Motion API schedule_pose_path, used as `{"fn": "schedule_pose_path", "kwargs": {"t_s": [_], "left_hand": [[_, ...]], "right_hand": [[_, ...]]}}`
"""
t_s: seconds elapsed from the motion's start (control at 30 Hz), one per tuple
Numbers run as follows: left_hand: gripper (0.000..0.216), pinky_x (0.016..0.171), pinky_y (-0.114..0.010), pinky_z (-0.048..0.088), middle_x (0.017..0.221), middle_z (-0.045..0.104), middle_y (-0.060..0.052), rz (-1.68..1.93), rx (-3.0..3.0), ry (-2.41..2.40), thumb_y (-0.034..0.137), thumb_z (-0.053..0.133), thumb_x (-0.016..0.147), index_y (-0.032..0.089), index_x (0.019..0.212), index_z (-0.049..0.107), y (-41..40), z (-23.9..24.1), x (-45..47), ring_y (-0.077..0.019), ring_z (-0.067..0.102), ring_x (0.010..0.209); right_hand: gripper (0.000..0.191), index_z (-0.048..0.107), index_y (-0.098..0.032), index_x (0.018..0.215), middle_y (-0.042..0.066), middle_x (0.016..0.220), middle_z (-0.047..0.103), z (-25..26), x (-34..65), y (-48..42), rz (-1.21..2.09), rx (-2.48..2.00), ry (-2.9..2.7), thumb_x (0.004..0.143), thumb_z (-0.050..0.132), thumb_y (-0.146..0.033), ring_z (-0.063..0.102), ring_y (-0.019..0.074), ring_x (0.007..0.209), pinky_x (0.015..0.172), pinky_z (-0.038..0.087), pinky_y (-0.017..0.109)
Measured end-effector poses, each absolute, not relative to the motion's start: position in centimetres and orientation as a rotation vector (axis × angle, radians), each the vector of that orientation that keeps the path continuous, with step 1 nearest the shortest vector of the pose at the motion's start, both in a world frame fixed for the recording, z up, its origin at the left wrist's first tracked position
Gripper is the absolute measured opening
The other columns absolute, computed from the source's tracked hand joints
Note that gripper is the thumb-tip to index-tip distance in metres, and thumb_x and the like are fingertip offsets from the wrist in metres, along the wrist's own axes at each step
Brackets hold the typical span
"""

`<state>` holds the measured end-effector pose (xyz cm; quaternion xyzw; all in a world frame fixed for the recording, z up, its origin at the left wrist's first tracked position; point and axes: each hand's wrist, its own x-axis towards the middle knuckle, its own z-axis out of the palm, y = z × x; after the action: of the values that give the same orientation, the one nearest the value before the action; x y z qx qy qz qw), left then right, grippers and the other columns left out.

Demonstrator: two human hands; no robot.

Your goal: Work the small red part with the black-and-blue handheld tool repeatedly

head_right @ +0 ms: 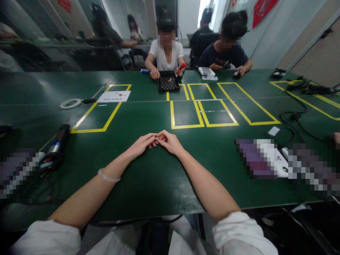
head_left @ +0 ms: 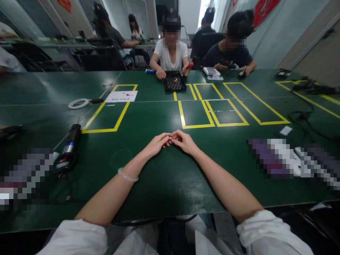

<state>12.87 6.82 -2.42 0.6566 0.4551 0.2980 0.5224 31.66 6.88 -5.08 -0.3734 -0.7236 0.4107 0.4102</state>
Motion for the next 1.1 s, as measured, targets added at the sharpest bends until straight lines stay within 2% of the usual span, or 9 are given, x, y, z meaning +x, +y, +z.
{"fn": "schedule_pose_path", "kwargs": {"t_s": [0.2,0.4,0.57,0.7,0.83,0.93,1.1], "left_hand": [[0.035,0.063,-0.027,0.042,0.08,0.063,-0.005,0.744,1.53,1.128,0.049,0.058,0.081,0.016,0.091,0.058,6.6,-2.5,12.8,-0.0147,0.059,0.073],[0.032,0.065,-0.027,0.043,0.081,0.061,-0.003,0.783,1.551,1.096,0.043,0.063,0.078,0.016,0.094,0.055,6.4,-2.9,12.6,-0.014,0.058,0.074],[0.027,0.066,-0.026,0.043,0.083,0.06,-0.002,0.84,1.582,1.053,0.037,0.065,0.077,0.016,0.093,0.056,6.4,-3.1,12.5,-0.0115,0.055,0.071],[0.029,0.066,-0.027,0.044,0.087,0.061,-0.003,0.874,1.535,1.071,0.034,0.068,0.075,0.015,0.094,0.057,6.3,-3.1,12.6,-0.0118,0.056,0.071],[0.029,0.067,-0.027,0.045,0.087,0.062,-0.004,0.89,1.505,1.077,0.033,0.068,0.075,0.014,0.094,0.057,6.4,-3.3,12.6,-0.0125,0.057,0.073],[0.027,0.067,-0.026,0.045,0.088,0.062,-0.003,0.9,1.519,1.068,0.03,0.068,0.074,0.014,0.093,0.057,6.5,-3.6,12.6,-0.012,0.058,0.073],[0.025,0.073,-0.027,0.046,0.088,0.063,-0.003,0.927,1.558,1.07,0.028,0.069,0.072,0.015,0.09,0.058,6.6,-3.7,12.5,-0.0131,0.06,0.078]], "right_hand": [[0.021,0.058,-0.019,0.1,0.0,0.082,0.064,-5.0,31.6,6.6,1.03,-0.951,-1.837,0.086,0.058,-0.035,0.054,0.0101,0.065,0.061,0.042,0.022],[0.029,0.056,-0.02,0.106,-0.001,0.08,0.064,-5.6,31.5,6.9,1.097,-0.951,-1.789,0.084,0.061,-0.038,0.055,0.0105,0.064,0.062,0.044,0.023],[0.023,0.058,-0.019,0.091,-0.001,0.077,0.062,-5.3,31.5,7.0,1.122,-0.98,-1.765,0.085,0.059,-0.04,0.056,0.0109,0.064,0.063,0.045,0.024],[0.019,0.059,-0.018,0.091,-0.002,0.073,0.058,-5.0,31.6,6.8,1.062,-0.962,-1.791,0.084,0.061,-0.036,0.051,0.0104,0.061,0.059,0.041,0.023],[0.016,0.059,-0.018,0.093,0.0,0.081,0.061,-5.1,31.5,6.9,1.015,-0.952,-1.797,0.083,0.06,-0.03,0.054,0.0113,0.067,0.061,0.042,0.024],[0.023,0.058,-0.019,0.1,0.002,0.09,0.064,-5.2,31.5,7.0,1.014,-0.955,-1.775,0.08,0.063,-0.03,0.057,0.0119,0.072,0.062,0.044,0.024],[0.02,0.063,-0.017,0.094,0.002,0.083,0.064,-5.3,31.5,7.1,0.996,-0.982,-1.791,0.08,0.065,-0.031,0.057,0.0123,0.071,0.062,0.044,0.024]]}}
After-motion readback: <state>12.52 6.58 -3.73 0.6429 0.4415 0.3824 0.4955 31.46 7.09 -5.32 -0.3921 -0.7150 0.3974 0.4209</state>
